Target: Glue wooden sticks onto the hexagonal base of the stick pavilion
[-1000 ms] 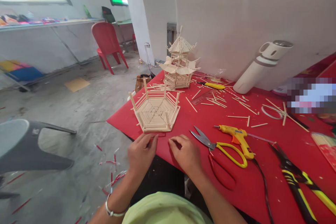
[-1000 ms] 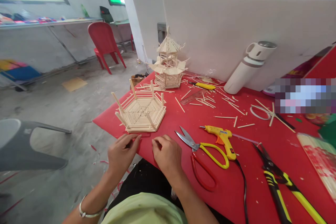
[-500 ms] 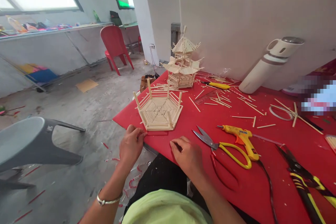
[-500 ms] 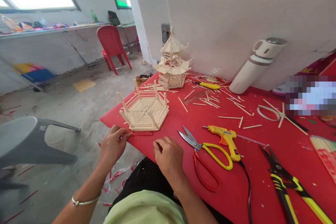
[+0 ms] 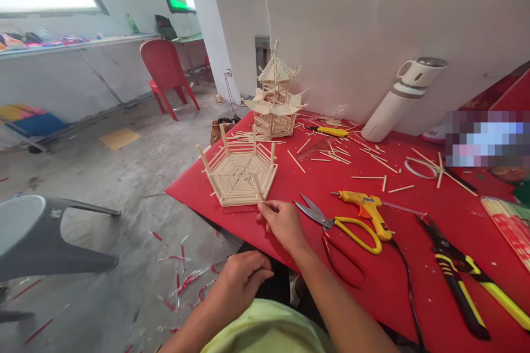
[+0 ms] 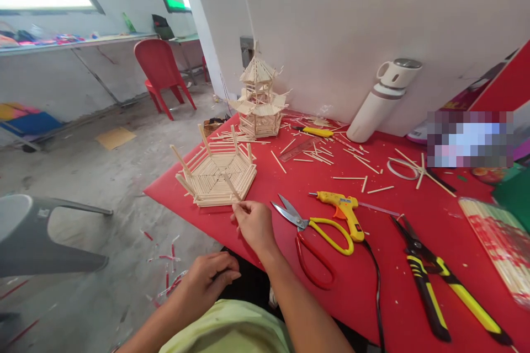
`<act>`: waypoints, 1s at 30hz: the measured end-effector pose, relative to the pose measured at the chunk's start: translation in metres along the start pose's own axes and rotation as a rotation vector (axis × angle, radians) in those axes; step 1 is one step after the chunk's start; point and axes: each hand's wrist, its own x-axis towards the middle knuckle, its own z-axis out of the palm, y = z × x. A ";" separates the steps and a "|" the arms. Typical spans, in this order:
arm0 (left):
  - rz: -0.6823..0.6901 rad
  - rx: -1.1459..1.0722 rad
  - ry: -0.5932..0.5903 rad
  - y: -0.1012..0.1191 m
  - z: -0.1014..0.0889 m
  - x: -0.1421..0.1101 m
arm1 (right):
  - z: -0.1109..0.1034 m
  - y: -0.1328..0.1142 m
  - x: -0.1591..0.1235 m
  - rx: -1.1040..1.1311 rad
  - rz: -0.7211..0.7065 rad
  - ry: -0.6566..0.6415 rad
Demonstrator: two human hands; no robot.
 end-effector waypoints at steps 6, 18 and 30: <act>-0.128 0.107 -0.052 -0.029 -0.028 -0.012 | -0.006 -0.001 -0.034 -0.449 -0.314 -0.087; -0.416 0.576 0.354 -0.078 -0.085 -0.029 | -0.006 -0.015 -0.058 -0.727 -0.448 -0.094; -0.154 0.851 0.741 -0.018 -0.010 0.073 | -0.016 0.025 -0.041 -0.723 -0.413 0.107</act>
